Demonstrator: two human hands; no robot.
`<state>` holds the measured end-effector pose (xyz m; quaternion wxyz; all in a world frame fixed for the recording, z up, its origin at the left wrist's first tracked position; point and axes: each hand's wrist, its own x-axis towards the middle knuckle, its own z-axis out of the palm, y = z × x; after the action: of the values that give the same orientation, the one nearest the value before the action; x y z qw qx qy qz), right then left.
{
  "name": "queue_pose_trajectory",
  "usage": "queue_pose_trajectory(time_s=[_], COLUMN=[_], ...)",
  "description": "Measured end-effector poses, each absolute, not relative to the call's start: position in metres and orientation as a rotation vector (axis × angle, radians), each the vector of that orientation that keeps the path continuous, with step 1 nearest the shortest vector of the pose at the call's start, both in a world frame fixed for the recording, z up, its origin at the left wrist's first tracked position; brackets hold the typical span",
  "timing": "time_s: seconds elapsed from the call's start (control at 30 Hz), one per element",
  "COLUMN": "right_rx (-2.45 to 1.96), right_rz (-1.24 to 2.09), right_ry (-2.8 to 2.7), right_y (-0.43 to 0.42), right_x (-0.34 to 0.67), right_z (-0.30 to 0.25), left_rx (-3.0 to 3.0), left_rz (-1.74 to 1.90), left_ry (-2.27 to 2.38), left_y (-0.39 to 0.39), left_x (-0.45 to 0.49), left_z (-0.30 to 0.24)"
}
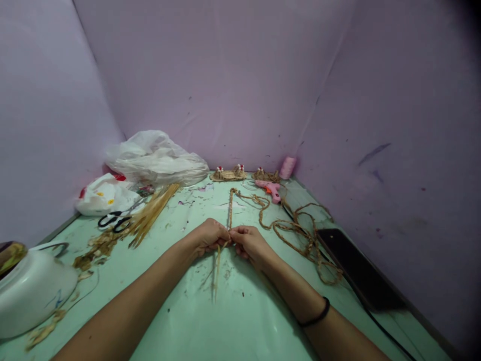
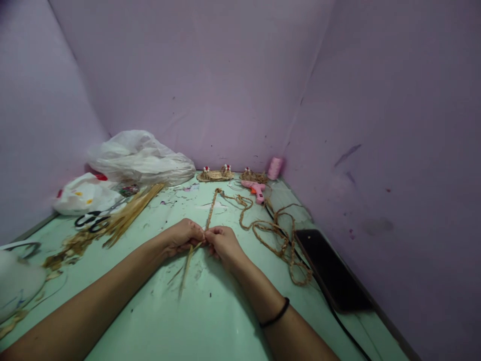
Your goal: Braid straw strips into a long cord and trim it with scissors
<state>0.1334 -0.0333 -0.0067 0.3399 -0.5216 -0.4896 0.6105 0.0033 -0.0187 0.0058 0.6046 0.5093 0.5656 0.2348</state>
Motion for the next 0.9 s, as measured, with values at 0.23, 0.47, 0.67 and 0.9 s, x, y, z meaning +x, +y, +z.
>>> queue_pose_trajectory(time_s=[0.23, 0.47, 0.67, 0.9], right_rx=[-1.375, -1.529, -1.53, -1.547], right_rz=[1.6, 1.591, 1.512, 1.386], right_ry=[-1.337, -1.369, -1.36, -1.458], right_y=[-0.032, -0.028, -0.027, -0.022], right_x=[0.137, 0.142, 0.14, 0.138], right_z=[0.002, -0.002, -0.006, -0.019], left_rx=[1.192, 1.22, 1.294, 1.418], left_rz=[0.469, 0.475, 0.437, 0.415], left_ry=[1.311, 1.333, 1.429, 1.466], left_y=[-0.018, -0.016, -0.02, -0.023], left_x=[0.002, 0.002, 0.005, 0.009], left_z=[0.006, 0.003, 0.006, 0.02])
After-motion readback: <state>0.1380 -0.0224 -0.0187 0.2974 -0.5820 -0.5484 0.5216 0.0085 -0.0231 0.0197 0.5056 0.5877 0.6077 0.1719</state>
